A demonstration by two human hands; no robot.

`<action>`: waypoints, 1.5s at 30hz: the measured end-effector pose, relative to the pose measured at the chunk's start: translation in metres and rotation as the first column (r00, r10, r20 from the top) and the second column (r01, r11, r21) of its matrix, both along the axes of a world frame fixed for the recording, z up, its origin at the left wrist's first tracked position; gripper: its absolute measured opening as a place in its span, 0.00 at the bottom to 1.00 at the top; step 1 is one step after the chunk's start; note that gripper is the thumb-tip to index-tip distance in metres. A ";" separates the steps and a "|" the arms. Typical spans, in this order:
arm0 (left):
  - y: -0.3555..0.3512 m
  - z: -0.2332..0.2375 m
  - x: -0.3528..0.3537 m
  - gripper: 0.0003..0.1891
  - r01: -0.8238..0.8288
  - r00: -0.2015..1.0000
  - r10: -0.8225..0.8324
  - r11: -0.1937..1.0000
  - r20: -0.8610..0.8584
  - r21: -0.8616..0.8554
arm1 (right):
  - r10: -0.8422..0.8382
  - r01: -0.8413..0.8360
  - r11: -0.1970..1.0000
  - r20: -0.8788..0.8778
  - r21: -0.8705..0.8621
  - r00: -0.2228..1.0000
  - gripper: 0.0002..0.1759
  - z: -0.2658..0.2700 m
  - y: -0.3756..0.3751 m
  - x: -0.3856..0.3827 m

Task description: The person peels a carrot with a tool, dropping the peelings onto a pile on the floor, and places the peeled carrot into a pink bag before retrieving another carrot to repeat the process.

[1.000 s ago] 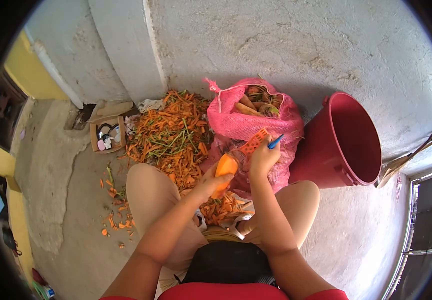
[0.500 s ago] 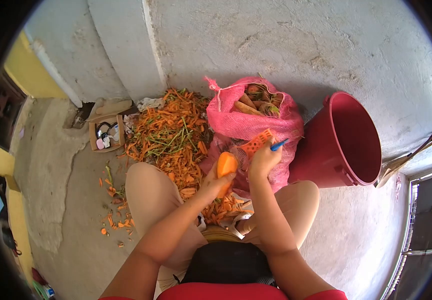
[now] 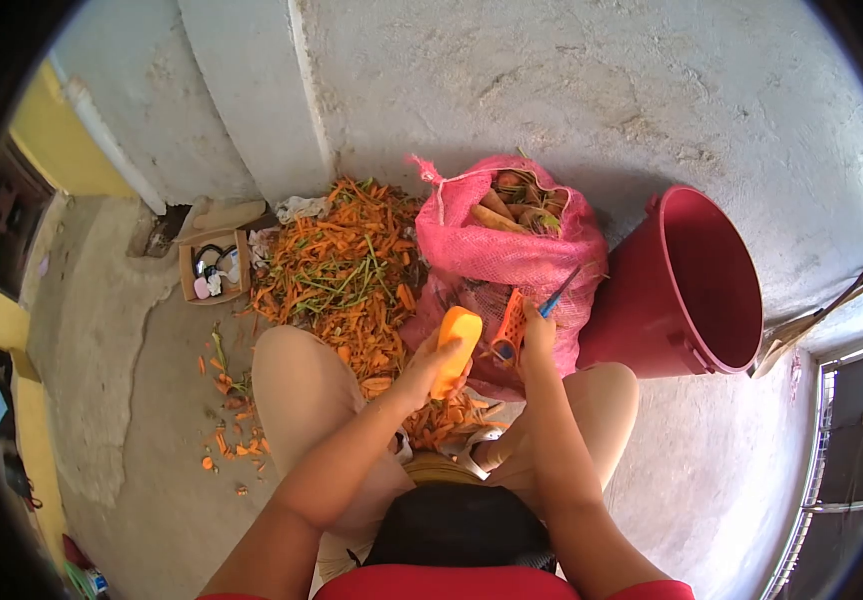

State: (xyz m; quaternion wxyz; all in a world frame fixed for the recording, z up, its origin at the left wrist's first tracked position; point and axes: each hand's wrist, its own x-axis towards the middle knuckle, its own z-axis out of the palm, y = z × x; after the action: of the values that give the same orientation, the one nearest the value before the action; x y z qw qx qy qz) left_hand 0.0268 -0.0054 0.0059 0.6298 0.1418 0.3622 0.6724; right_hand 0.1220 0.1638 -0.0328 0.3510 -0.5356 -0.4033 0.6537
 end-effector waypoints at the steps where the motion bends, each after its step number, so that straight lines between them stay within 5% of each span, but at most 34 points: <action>1: 0.002 -0.010 -0.004 0.24 0.102 0.978 -0.088 0.993 0.189 -0.066 | 0.112 -0.128 0.988 -0.169 -0.085 0.979 0.11 0.017 -0.007 0.000; 3: 0.000 -0.016 -0.007 0.27 0.202 0.945 -0.184 0.979 0.272 -0.039 | 0.269 -0.405 0.897 -0.507 -0.178 0.819 0.10 0.051 -0.020 0.003; 7: 0.001 -0.011 -0.011 0.33 0.359 0.904 -0.327 0.931 0.274 -0.074 | 0.574 -0.702 0.712 -0.561 -0.018 0.596 0.13 0.055 -0.031 0.009; 10: 0.003 -0.013 -0.009 0.38 0.433 0.874 -0.385 0.894 0.297 -0.114 | 0.724 -0.825 0.551 -0.418 -0.128 0.549 0.10 0.059 -0.030 0.020; 18: -0.003 0.004 -0.010 0.47 0.577 0.771 -0.561 0.816 0.302 0.044 | 0.553 -0.657 0.692 -0.366 -0.298 0.748 0.12 0.049 -0.013 0.041; 23: -0.002 -0.003 -0.021 0.45 0.521 0.836 -0.513 0.853 0.193 0.012 | 0.322 -0.492 0.763 -0.414 -0.418 0.851 0.16 0.062 -0.005 0.057; 25: -0.003 -0.003 -0.023 0.44 0.488 0.861 -0.478 0.873 0.174 -0.018 | 0.314 -0.414 0.825 -0.298 -0.384 0.902 0.16 0.072 0.018 0.070; 27: -0.004 -0.002 -0.024 0.42 0.430 0.900 -0.420 0.899 0.116 -0.082 | 0.308 -0.334 0.940 -0.250 -0.066 0.918 0.21 0.071 0.055 0.092; 28: -0.004 -0.002 -0.023 0.42 0.402 0.915 -0.394 0.909 0.086 -0.111 | 0.215 -0.252 0.966 -0.375 -0.051 0.902 0.25 0.082 0.070 0.103; 30: -0.004 -0.002 -0.024 0.41 0.402 0.915 -0.394 0.908 0.085 -0.121 | 0.076 -0.027 0.995 -0.531 0.100 0.844 0.30 0.098 0.102 0.126; 31: -0.004 -0.003 -0.025 0.40 0.398 0.917 -0.390 0.909 0.083 -0.126 | 0.204 -0.070 0.966 -0.570 0.248 0.796 0.27 0.085 0.139 0.157; 32: -0.004 -0.003 -0.026 0.40 0.386 0.922 -0.380 0.912 0.069 -0.136 | 0.087 0.113 0.977 -0.819 0.182 0.567 0.21 0.064 0.171 0.187; 33: -0.004 -0.003 -0.026 0.39 0.374 0.927 -0.370 0.916 0.055 -0.145 | 0.374 -0.072 0.926 -0.882 0.369 0.287 0.17 0.052 0.189 0.214; 36: -0.002 -0.007 -0.026 0.36 0.345 0.938 -0.345 0.925 0.028 -0.159 | -0.078 0.177 0.983 -0.987 -0.052 0.143 0.16 0.061 0.198 0.230; 37: -0.001 -0.008 -0.026 0.35 0.337 0.941 -0.338 0.928 0.022 -0.162 | 0.138 0.042 0.988 -0.965 0.151 0.224 0.21 0.062 0.191 0.224; 40: 0.004 0.001 -0.023 0.29 0.239 0.954 -0.281 0.925 -0.108 -0.294 | 0.092 0.152 0.974 -0.907 0.168 0.412 0.21 0.056 0.153 0.178; 42: 0.010 -0.004 -0.025 0.25 0.180 0.954 -0.241 0.937 -0.180 -0.299 | -0.103 0.082 0.994 -0.898 -0.075 0.427 0.17 0.066 0.102 0.135; 45: 0.016 -0.002 -0.027 0.19 0.083 0.948 -0.173 0.945 -0.268 -0.318 | 0.026 -0.103 0.992 -0.660 -0.078 0.751 0.11 0.018 0.089 0.116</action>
State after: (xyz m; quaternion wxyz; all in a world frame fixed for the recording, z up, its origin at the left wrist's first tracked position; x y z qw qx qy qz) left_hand 0.0001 0.0109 0.0037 0.6263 0.1648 0.5398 0.5378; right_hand 0.2381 0.2528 -0.0149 0.4176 -0.2757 -0.2361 0.8330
